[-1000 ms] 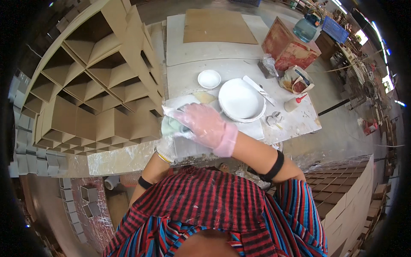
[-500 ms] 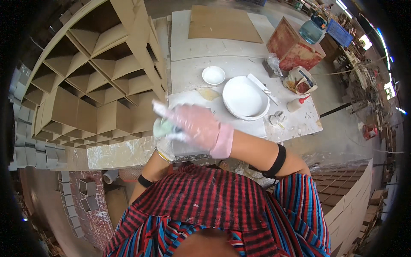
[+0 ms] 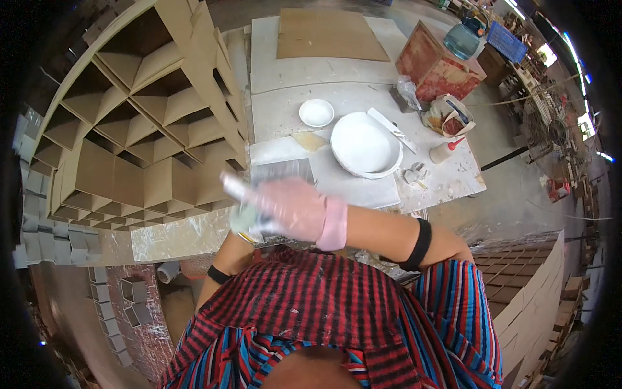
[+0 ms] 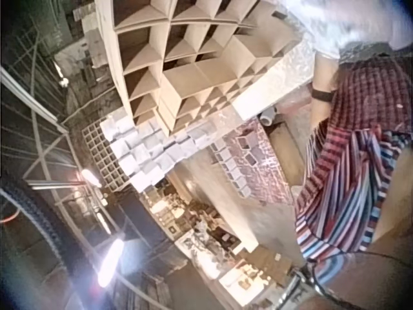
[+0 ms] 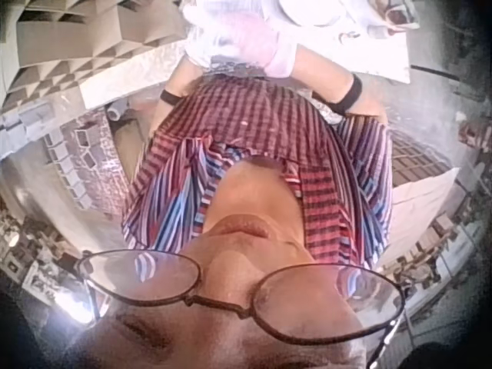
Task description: Applying a liquid substance to the inside and edges of square wooden or cardboard boxes using a sponge and cloth.
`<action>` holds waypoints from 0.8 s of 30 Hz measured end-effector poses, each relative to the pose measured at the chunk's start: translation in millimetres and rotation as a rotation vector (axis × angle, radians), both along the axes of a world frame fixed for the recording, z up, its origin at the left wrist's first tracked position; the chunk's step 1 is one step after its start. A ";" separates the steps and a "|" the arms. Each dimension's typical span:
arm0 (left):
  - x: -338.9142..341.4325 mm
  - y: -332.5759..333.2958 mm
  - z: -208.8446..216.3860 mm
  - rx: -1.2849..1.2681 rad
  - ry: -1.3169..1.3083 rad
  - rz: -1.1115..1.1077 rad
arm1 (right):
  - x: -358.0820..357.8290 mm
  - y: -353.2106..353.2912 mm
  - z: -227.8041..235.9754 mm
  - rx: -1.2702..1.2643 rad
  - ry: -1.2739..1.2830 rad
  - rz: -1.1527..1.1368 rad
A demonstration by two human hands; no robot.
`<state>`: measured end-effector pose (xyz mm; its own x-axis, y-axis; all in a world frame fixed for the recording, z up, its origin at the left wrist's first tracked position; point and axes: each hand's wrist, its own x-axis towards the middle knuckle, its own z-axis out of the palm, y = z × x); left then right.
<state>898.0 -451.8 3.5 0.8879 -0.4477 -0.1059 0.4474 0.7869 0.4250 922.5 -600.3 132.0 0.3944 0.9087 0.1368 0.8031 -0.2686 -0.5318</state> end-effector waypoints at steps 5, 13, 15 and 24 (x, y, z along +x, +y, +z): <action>-7.0 -9.2 3.1 -0.003 0.027 -0.054 | 59.5 13.9 -28.7 0.374 -0.136 -0.202; 1.7 -0.9 5.3 0.198 -0.016 0.068 | 9.1 -10.4 -8.4 0.293 -0.134 -0.015; 4.0 -1.0 17.2 0.731 -0.375 0.121 | 5.5 -11.9 -13.2 0.085 -0.183 0.027; -2.9 -7.1 3.1 0.004 0.248 0.118 | 53.9 -18.5 -13.0 0.447 -0.114 -0.299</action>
